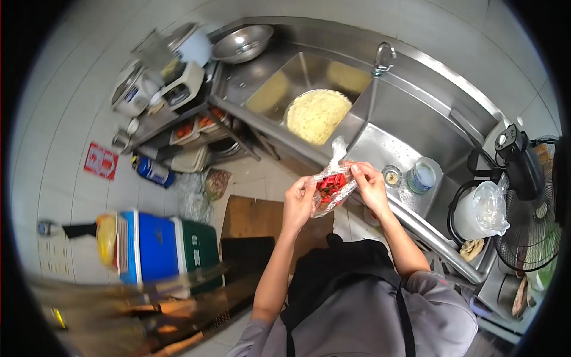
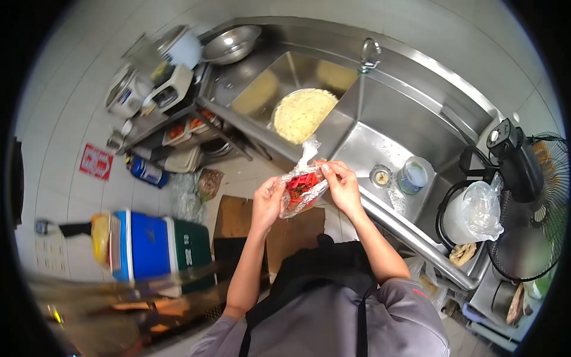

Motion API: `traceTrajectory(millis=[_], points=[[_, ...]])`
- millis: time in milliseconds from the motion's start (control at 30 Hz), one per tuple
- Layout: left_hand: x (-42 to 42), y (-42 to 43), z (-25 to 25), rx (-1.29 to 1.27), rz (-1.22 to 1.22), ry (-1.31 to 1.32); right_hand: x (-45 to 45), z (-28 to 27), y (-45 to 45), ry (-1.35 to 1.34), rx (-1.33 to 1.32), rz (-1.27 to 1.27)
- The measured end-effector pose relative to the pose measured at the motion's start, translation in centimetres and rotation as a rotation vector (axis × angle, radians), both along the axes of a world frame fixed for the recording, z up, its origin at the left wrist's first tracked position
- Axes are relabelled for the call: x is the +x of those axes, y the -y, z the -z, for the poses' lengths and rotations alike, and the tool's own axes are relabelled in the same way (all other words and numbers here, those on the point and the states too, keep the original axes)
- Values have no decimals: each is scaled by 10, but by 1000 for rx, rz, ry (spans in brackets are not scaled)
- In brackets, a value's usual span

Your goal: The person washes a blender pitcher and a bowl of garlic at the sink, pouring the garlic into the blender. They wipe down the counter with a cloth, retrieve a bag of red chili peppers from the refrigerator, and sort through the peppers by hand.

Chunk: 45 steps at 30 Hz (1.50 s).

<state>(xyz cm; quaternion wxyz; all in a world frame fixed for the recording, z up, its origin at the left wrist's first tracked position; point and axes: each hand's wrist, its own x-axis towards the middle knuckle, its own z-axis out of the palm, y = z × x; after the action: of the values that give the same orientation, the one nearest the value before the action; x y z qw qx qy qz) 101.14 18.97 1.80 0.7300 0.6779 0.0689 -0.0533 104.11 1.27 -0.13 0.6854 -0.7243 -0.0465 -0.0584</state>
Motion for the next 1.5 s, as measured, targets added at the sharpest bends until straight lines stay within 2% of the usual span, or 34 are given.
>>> traceTrajectory(millis=[100, 200, 233, 367, 400, 467, 500, 600, 667, 700, 767, 800, 833, 867, 900, 967, 1033, 1133, 1167, 1267, 1300, 1400, 1467, 1500], points=[[71, 7, -10, 49, 110, 26, 36, -17, 8, 6, -19, 131], [143, 16, 11, 193, 230, 208, 69, -10, 19, -76, -57, 311], [164, 16, 14, 239, 318, 171, 77, -9, 19, -80, 27, 354], [221, 19, 28, 99, 356, 316, 111, -11, 10, -129, -84, 477], [233, 12, 23, 129, 388, 268, 124, -6, 4, -137, 22, 460], [260, -8, 16, 123, 451, 225, 146, -13, -13, -186, -113, 441], [277, -16, 19, 107, 415, 255, 161, -7, -24, -134, -52, 435], [318, -58, 17, 192, 404, 223, 210, 3, -55, -248, -3, 296], [347, -95, 12, 348, 313, 295, 251, 12, -83, -215, -152, 216], [366, -116, 26, 351, 270, 278, 277, 26, -97, -192, -228, 171], [398, -150, 19, 277, 140, 203, 327, 33, -141, -148, -85, 73], [419, -173, 22, 457, 87, 236, 351, 26, -162, -178, -123, 4], [432, -189, 11, 450, 67, 259, 372, 30, -185, -68, -129, 16], [450, -207, 9, 459, 34, 314, 395, 37, -207, -47, -76, 3], [468, -222, 5, 456, -1, 384, 411, 35, -225, -39, -131, 11], [497, -253, -6, 719, -34, 315, 445, 41, -254, -55, -212, 8], [517, -285, 3, 933, -58, 258, 475, 74, -278, -70, -358, 20], [542, -330, 54, 960, -13, 353, 483, 51, -306, 105, -388, 154], [552, -345, 76, 814, 27, 242, 487, 55, -314, 168, -317, -7], [544, -347, 59, 834, -12, 272, 494, 51, -346, 458, -471, -131], [541, -346, 53, 931, -48, 409, 505, 61, -348, 515, -533, -89], [537, -336, 47, 810, -54, 578, 523, 71, -340, 196, -706, -33], [535, -332, 56, 840, 156, 714, 522, 75, -332, 148, -800, -57], [533, -332, 66, 915, 252, 634, 517, 69, -329, 176, -831, -32]])
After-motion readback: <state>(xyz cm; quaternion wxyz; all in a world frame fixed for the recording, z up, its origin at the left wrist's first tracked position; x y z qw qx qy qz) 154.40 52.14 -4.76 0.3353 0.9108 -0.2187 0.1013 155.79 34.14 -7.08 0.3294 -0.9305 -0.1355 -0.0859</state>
